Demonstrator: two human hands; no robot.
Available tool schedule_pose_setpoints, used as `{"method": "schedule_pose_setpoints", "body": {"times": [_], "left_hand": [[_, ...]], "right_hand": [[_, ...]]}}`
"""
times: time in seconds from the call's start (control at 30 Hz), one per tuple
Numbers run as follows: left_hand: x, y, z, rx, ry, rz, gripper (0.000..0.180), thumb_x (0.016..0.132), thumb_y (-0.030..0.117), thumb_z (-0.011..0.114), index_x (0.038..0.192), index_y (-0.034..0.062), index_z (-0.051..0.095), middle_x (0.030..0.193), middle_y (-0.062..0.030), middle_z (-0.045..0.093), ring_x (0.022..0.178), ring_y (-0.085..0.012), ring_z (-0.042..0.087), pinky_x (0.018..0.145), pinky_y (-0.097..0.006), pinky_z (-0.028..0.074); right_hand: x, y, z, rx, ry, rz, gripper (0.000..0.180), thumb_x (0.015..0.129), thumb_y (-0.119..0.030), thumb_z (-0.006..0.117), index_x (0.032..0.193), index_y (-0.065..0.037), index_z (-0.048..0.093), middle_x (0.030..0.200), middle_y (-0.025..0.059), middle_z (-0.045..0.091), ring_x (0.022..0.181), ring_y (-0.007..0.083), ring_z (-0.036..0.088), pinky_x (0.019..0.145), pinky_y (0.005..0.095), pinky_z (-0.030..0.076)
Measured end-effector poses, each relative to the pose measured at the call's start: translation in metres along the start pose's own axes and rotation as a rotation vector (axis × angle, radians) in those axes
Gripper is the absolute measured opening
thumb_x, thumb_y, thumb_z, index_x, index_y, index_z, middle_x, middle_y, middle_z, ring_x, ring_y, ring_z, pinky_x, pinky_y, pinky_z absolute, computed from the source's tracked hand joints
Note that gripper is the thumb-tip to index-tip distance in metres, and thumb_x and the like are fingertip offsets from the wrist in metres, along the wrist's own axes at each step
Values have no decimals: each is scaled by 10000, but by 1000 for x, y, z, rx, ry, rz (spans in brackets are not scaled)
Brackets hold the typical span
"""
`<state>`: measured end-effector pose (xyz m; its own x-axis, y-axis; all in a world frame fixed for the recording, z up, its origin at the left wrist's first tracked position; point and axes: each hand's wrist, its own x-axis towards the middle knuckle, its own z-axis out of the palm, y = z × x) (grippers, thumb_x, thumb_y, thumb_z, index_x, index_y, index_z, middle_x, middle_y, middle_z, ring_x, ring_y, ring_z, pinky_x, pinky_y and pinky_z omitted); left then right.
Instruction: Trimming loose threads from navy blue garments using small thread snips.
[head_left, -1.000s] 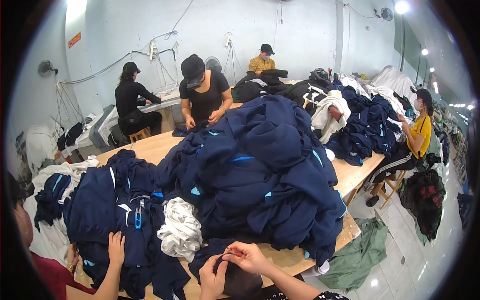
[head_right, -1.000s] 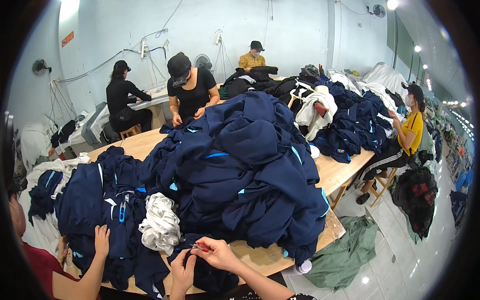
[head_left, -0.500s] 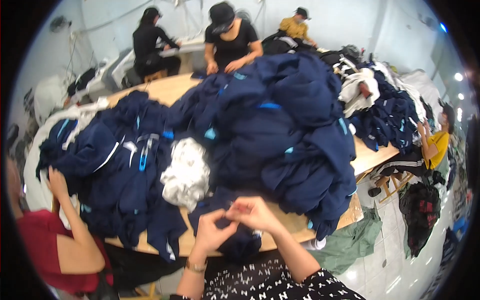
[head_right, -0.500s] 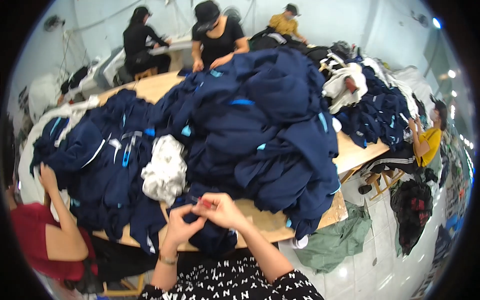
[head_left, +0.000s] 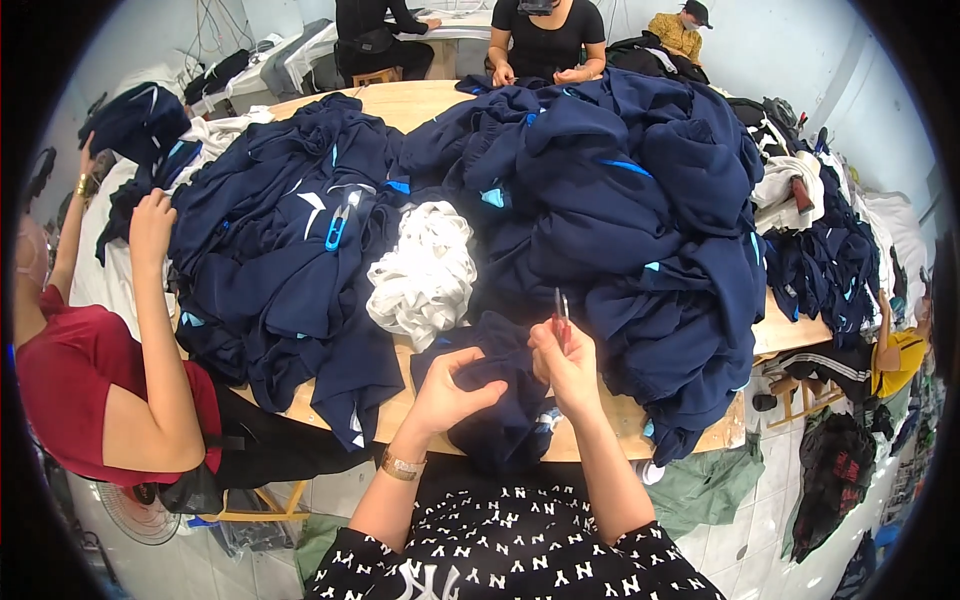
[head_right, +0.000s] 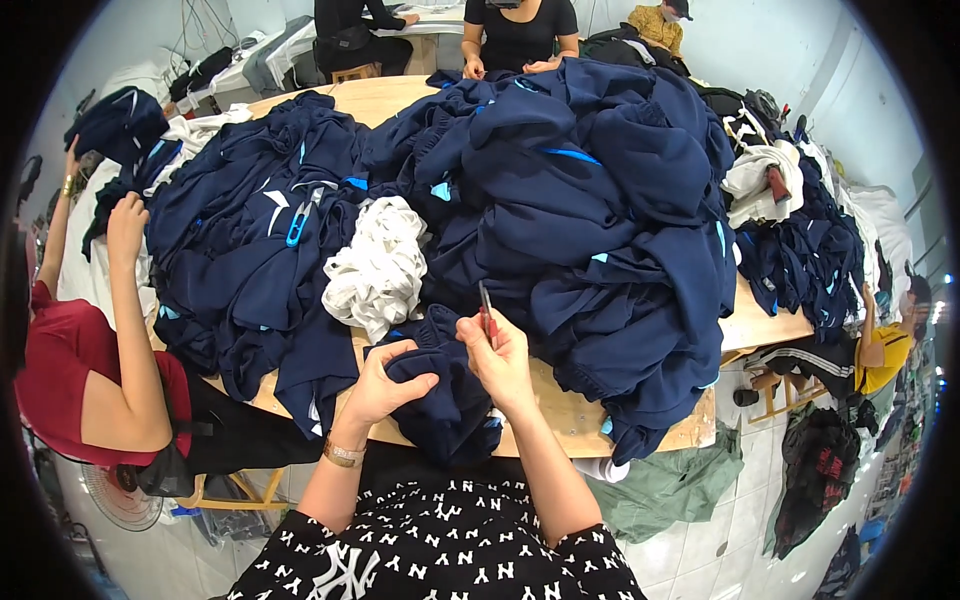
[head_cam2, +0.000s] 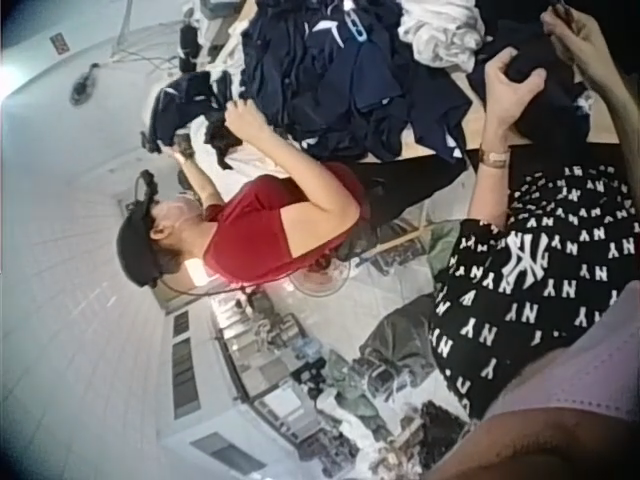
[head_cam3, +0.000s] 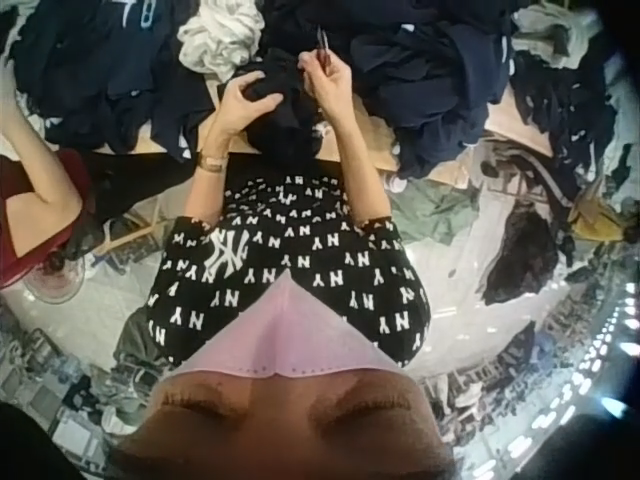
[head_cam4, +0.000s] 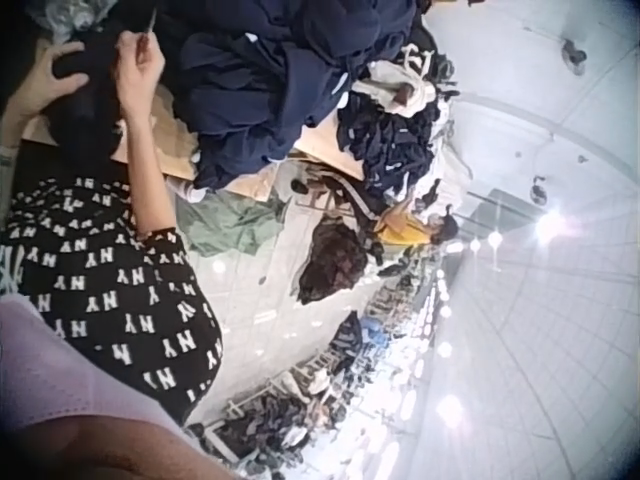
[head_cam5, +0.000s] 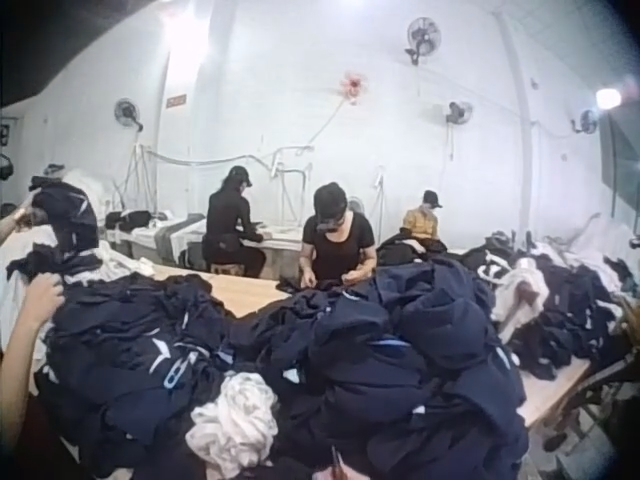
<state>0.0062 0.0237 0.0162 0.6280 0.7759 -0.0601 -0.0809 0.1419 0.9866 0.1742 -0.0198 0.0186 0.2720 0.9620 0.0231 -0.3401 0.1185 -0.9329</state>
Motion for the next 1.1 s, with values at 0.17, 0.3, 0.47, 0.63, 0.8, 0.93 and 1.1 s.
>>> {"method": "schedule_pose_setpoints", "body": {"times": [0.17, 0.3, 0.47, 0.63, 0.8, 0.93, 1.1], "left_hand": [[1, -2, -9, 19, -26, 13, 119, 750, 55, 700, 818, 24, 607, 765, 40, 596, 705, -27, 520, 630, -186, 430], [3, -3, -7, -22, -22, 45, 144, 760, 57, 703, 858, 24, 603, 813, 27, 603, 760, -39, 530, 692, -194, 436], [5, -4, -4, -41, 107, 147, 302, 800, 54, 688, 1069, 7, 560, 995, -30, 595, 938, -101, 568, 834, -237, 452], [5, 1, -3, -105, 82, 171, 306, 802, 20, 669, 1084, 4, 550, 1000, -30, 595, 963, -105, 567, 851, -243, 454], [3, 2, -8, -64, 66, 187, 324, 798, -5, 658, 1105, -4, 554, 1007, -38, 608, 926, -99, 576, 828, -231, 459], [1, 3, -9, 10, 32, 149, 282, 785, -12, 669, 1057, -17, 599, 986, -52, 632, 898, -95, 583, 817, -232, 465], [0, 1, -10, 11, 47, 137, 243, 776, -4, 682, 1011, -24, 624, 984, -66, 646, 895, -101, 592, 823, -242, 470]], "right_hand": [[1, -3, 5, -228, -92, -57, 183, 850, -113, 646, 992, -2, 617, 738, -66, 548, 620, -22, 417, 528, 141, 323], [-1, 17, 3, -177, -255, -10, 212, 814, -91, 686, 991, -1, 613, 758, -59, 576, 592, -17, 416, 512, 135, 331], [-2, 18, 6, -236, -119, 30, 163, 811, -97, 693, 923, -17, 606, 637, -99, 461, 557, -20, 349, 493, 153, 273], [-2, 12, 5, -248, -172, -10, 268, 803, -69, 675, 1057, -20, 603, 626, -116, 390, 539, -11, 298, 492, 161, 229], [-7, 5, -15, 66, -167, 116, 254, 910, -214, 548, 1054, -6, 573, 609, -104, 385, 487, -17, 308, 434, 171, 209], [-6, -5, -21, -144, -158, 23, 390, 937, -313, 489, 1037, 61, 539, 566, -92, 279, 450, -5, 243, 423, 190, 189], [-6, -4, -29, -573, -217, -178, 402, 925, -362, 479, 843, 16, 588, 590, -35, 447, 475, 46, 352, 458, 194, 285]]}}
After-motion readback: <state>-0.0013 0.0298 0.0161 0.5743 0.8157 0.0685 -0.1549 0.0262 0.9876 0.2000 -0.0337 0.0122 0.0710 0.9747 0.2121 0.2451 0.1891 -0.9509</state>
